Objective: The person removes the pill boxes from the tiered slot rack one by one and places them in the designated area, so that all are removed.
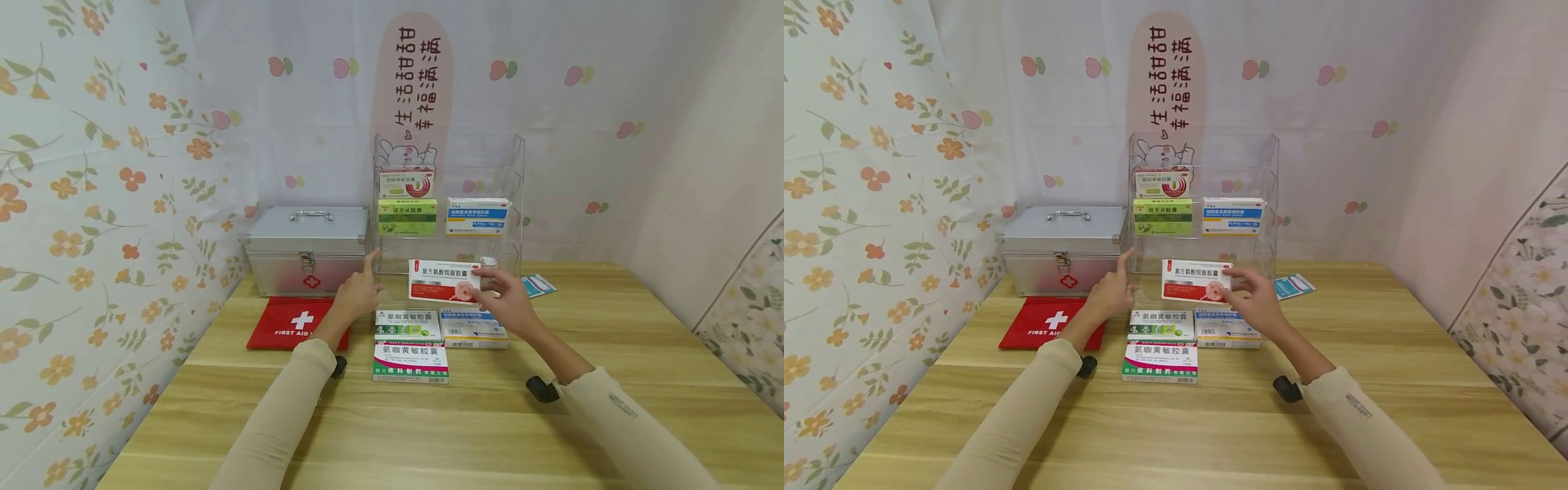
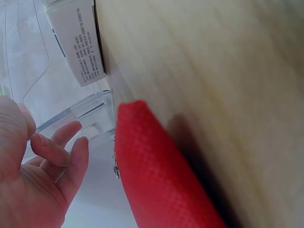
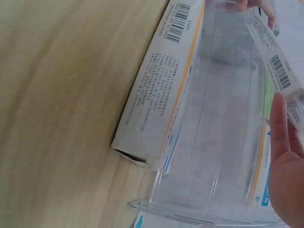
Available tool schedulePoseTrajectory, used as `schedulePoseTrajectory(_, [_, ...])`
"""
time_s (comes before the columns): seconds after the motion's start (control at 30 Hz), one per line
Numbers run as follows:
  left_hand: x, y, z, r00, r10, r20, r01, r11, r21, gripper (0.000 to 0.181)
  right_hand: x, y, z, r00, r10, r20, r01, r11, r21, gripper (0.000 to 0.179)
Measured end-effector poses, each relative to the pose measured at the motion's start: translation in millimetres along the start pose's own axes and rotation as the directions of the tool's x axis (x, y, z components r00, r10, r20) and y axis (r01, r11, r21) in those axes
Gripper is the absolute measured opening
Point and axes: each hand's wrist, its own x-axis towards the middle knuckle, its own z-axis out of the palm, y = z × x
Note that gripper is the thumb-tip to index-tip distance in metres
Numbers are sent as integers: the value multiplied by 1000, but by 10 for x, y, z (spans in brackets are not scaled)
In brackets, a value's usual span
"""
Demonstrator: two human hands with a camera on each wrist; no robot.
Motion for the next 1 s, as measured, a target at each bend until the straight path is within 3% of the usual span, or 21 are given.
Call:
schedulePoseTrajectory(0.3, [-6, -2, 3, 1000, -28, 14, 28, 999, -15, 86, -153, -19, -45, 998, 33, 55, -33, 999, 8, 35])
schedulePoseTrajectory(0.5, [5, -7, 4, 1000, 0, 4, 0, 1000, -12, 87, -242, 8, -96, 998, 25, 57, -27, 999, 44, 36])
schedulePoseTrajectory(0.8, [2, 26, 22, 1000, -11, 15, 11, 1000, -11, 88, -414, 41, -230, 996, 51, 78, -55, 997, 46, 34])
schedulePoseTrajectory(1.0, [-5, 25, 2, 1000, -25, -4, 25, 1000, -1, 88, -506, 51, -306, 994, 26, 111, -37, 995, 97, 35])
